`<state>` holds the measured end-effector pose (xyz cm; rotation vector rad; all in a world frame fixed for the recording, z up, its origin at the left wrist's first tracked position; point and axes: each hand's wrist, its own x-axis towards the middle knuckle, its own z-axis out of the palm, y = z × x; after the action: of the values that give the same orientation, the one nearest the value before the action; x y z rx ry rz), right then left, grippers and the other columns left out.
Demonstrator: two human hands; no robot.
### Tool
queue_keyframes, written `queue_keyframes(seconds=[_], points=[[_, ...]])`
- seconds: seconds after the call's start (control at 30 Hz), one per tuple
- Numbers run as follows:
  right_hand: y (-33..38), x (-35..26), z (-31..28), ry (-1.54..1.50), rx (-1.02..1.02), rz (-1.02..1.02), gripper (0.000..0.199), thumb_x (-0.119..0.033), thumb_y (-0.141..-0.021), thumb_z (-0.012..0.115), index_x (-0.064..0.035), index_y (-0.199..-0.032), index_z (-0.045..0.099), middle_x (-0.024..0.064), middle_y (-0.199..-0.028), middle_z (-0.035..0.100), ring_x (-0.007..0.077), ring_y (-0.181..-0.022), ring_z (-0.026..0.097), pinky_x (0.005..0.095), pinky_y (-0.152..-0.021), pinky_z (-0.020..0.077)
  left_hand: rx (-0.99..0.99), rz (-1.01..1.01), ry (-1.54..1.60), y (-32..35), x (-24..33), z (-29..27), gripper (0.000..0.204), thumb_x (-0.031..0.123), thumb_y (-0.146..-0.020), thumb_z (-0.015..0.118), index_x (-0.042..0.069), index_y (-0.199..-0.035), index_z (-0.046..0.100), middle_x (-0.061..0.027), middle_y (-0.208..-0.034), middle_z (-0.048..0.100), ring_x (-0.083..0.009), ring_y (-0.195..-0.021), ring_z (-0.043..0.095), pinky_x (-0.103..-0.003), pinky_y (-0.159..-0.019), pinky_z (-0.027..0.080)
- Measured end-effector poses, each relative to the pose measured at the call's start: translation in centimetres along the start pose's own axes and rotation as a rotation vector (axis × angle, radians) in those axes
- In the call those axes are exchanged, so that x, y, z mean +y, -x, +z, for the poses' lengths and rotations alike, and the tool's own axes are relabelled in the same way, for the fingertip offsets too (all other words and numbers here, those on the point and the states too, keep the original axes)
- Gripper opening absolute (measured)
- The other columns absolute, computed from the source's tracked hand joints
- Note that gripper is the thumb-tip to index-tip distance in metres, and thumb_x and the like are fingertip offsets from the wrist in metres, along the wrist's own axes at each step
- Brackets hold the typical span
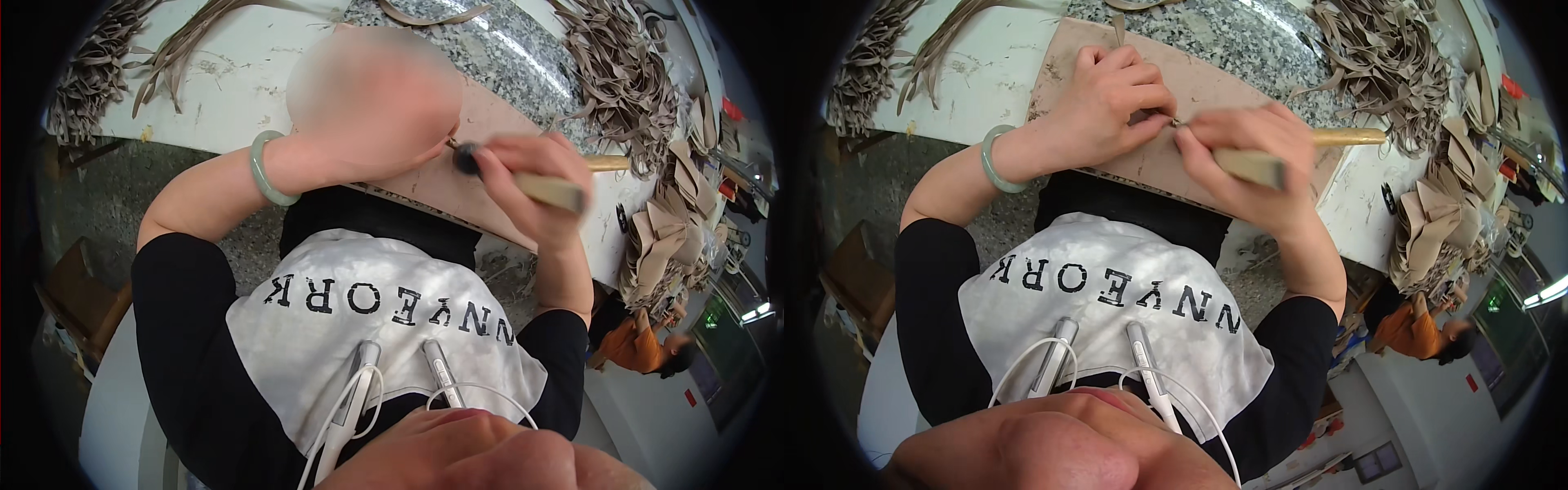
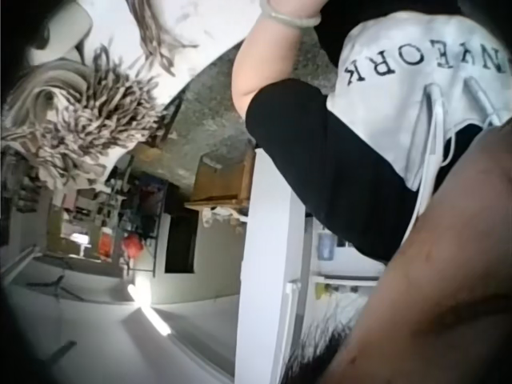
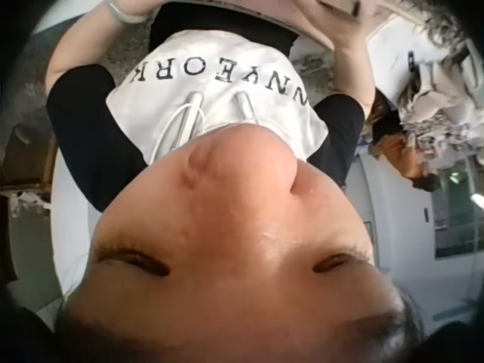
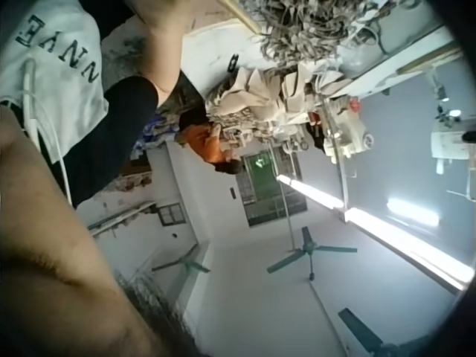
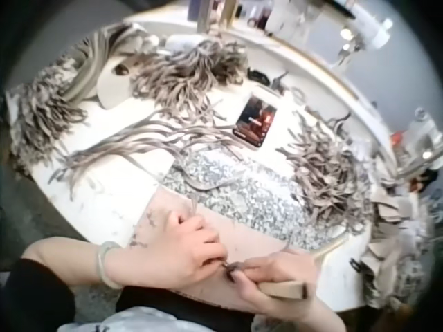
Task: The person cuts a strap using snips, then repeatedly positions leather straps onto a board and rubs them with a handheld burnishing tool.
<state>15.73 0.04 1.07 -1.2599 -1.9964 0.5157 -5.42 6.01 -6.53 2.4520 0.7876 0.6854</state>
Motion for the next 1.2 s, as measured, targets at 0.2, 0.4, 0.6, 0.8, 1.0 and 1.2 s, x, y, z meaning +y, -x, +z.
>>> queue_keyframes(seconds=[0.2, 0.4, 0.6, 0.8, 1.0, 1.2], points=[[0.7, 1.1, 0.4, 0.014, -0.019, 0.04, 0.015, -0.003, -0.076, 0.084, -0.009, -0.079, 0.07, 0.0026, -0.081, 0.077, 0.0115, -0.059, 0.062, 0.0277, -0.062, 0.042, 0.017, 0.034, 0.031, 0.0, -0.2, 0.4, 0.006, 0.022, -0.082, 0.078, 0.021, -0.086, 0.074, 0.0099, -0.091, 0.064, -0.0142, -0.098, 0.056, -0.044, -0.092, 0.03], [0.5, 0.9, 0.3, 0.0, -0.059, 0.066, 0.014, -0.001, -0.078, 0.083, -0.007, -0.081, 0.071, 0.0054, -0.084, 0.078, 0.0111, -0.061, 0.061, 0.0273, -0.066, 0.0438, -0.015, -0.02, 0.065, -0.1, -0.2, 0.4, 0.004, 0.023, -0.084, 0.078, 0.02, -0.085, 0.075, 0.0095, -0.091, 0.062, -0.0148, -0.101, 0.055, -0.046, -0.094, 0.029], [-0.3, -0.6, -0.8, -0.025, -0.103, 0.021, 0.014, -0.001, -0.078, 0.083, -0.0061, -0.08, 0.07, 0.0066, -0.084, 0.078, 0.0121, -0.059, 0.06, 0.027, -0.063, 0.0428, -0.043, -0.079, 0.147, -0.2, -0.2, 0.1, 0.003, 0.021, -0.086, 0.077, 0.018, -0.086, 0.075, 0.0068, -0.092, 0.059, -0.0155, -0.105, 0.053, -0.046, -0.096, 0.028], [-1.0, 0.5, 0.3, 0.013, -0.065, 0.079, 0.02, -0.004, -0.073, 0.086, -0.0111, -0.076, 0.068, -0.0002, -0.077, 0.075, 0.015, -0.057, 0.064, 0.0284, -0.059, 0.0412, -0.07, -0.089, 0.175, -0.3, -0.5, 0.2, 0.004, 0.02, -0.086, 0.075, 0.017, -0.087, 0.076, 0.0056, -0.093, 0.059, -0.0157, -0.105, 0.053, -0.045, -0.096, 0.028], [-1.8, 1.1, 0.7, 0.008, -0.129, -0.067, 0.02, -0.003, -0.072, 0.085, -0.011, -0.075, 0.067, 0.0012, -0.078, 0.076, 0.0157, -0.058, 0.064, 0.0291, -0.059, 0.0417, -0.077, -0.103, 0.173, -0.4, -0.3, 0.0, 0.004, 0.018, -0.086, 0.073, 0.015, -0.088, 0.074, 0.0048, -0.094, 0.058, -0.016, -0.105, 0.053, -0.045, -0.096, 0.028], [-1.9, -0.2, -0.7, -0.083, -0.19, -0.054, 0.017, 0.0, -0.074, 0.084, -0.0066, -0.078, 0.069, 0.0073, -0.081, 0.078, 0.0146, -0.057, 0.06, 0.0288, -0.062, 0.0443, -0.034, -0.121, 0.204, -0.1, -0.5, 0.0, 0.006, 0.018, -0.085, 0.074, 0.013, -0.085, 0.071, 0.0034, -0.094, 0.057, -0.0171, -0.106, 0.053, -0.044, -0.096, 0.028]])
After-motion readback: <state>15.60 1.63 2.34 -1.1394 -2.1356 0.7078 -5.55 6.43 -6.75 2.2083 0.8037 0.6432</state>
